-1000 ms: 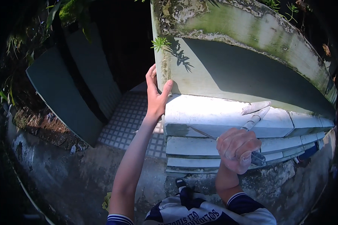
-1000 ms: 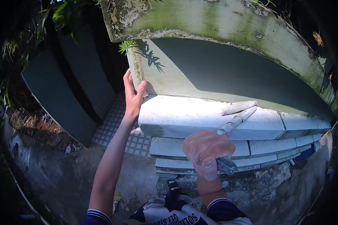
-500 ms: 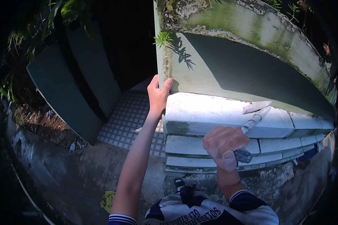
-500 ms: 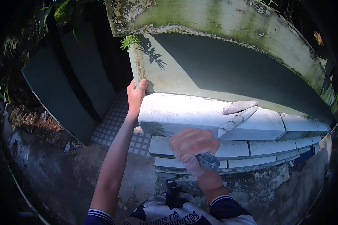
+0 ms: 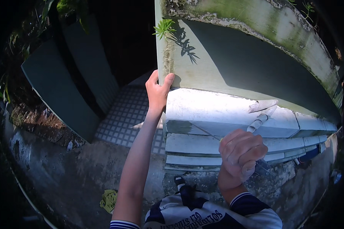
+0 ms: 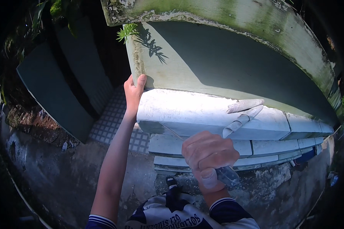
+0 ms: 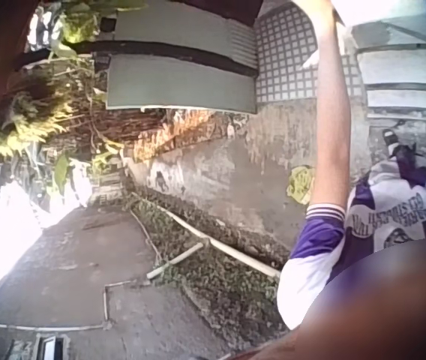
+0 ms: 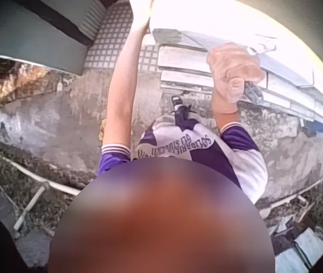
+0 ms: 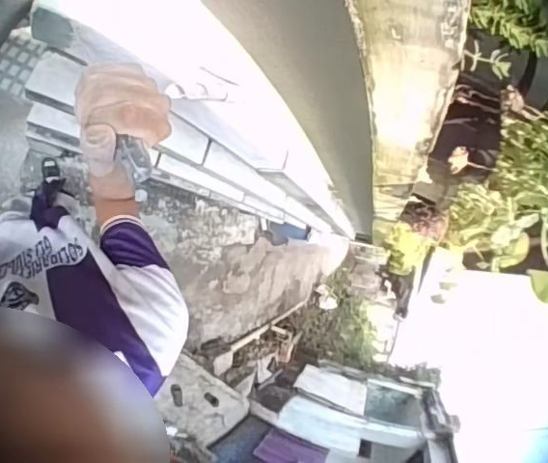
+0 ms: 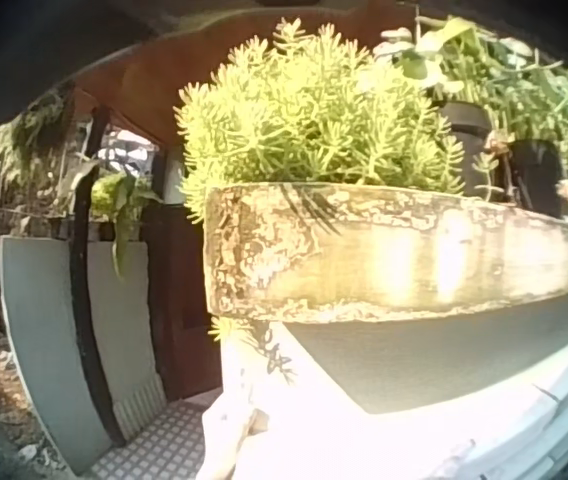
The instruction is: Scraping old paint or residue from a wall and applying white filler or putty to the grooves.
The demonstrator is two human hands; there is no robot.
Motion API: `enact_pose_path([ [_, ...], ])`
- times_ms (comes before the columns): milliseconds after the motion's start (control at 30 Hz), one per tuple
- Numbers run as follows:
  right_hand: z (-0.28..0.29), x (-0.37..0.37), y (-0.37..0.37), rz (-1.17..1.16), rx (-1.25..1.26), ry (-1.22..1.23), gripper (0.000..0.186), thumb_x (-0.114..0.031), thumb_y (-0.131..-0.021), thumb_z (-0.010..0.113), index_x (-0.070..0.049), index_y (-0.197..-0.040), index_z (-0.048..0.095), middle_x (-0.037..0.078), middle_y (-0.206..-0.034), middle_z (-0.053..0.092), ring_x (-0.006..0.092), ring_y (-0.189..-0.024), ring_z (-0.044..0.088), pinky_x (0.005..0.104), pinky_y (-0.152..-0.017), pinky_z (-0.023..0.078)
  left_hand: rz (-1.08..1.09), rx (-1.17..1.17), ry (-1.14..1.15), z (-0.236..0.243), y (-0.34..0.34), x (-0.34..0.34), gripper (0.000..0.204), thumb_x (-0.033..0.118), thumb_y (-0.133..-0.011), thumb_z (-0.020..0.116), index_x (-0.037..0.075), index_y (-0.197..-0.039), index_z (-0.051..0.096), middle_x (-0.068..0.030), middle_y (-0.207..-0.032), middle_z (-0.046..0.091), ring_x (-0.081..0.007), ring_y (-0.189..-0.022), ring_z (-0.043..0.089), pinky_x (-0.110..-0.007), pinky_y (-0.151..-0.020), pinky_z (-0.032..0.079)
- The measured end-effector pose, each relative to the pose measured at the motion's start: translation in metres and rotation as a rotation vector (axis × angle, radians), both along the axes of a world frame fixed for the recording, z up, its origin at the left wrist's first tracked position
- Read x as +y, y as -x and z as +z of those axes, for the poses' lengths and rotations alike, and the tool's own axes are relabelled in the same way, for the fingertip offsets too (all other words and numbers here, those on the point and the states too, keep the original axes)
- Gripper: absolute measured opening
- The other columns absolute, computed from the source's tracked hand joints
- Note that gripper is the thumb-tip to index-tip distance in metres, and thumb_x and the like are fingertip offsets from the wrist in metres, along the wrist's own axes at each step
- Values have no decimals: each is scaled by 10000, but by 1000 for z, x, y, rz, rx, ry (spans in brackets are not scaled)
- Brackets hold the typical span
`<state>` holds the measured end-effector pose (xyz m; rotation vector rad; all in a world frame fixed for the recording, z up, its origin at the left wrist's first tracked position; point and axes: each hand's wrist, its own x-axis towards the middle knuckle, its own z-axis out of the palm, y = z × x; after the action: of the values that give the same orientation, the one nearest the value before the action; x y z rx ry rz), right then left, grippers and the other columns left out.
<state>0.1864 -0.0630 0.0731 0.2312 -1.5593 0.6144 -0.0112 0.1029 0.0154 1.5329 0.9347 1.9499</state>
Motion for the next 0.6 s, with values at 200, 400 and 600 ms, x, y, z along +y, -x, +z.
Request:
enact_pose_path([
  [200,1,-5,-4,143,89,-48,443,-233,-932,603,-112,-582,361,3,-409,420,105,-283,372,253,-299,347,-3,0,-12,0,-1,1,431,374,-850,700,-42,-940,627,-79,-829,642,-133,-776,572,-296,-737,464],
  [400,7,2,-6,102,123,63,415,-168,-926,569,-128,-582,341,-12,-400,383,86,-278,342,226,-294,308,9,17,-12,0,1,0,416,357,-852,696,-44,-935,627,-81,-823,646,-131,-771,571,-295,-733,465],
  [600,2,6,2,58,154,52,392,-148,-911,572,-126,-588,351,0,-413,394,85,-281,343,229,-300,319,12,7,-12,-1,0,0,408,347,-851,698,-47,-935,628,-85,-818,651,-132,-763,574,-295,-730,467],
])
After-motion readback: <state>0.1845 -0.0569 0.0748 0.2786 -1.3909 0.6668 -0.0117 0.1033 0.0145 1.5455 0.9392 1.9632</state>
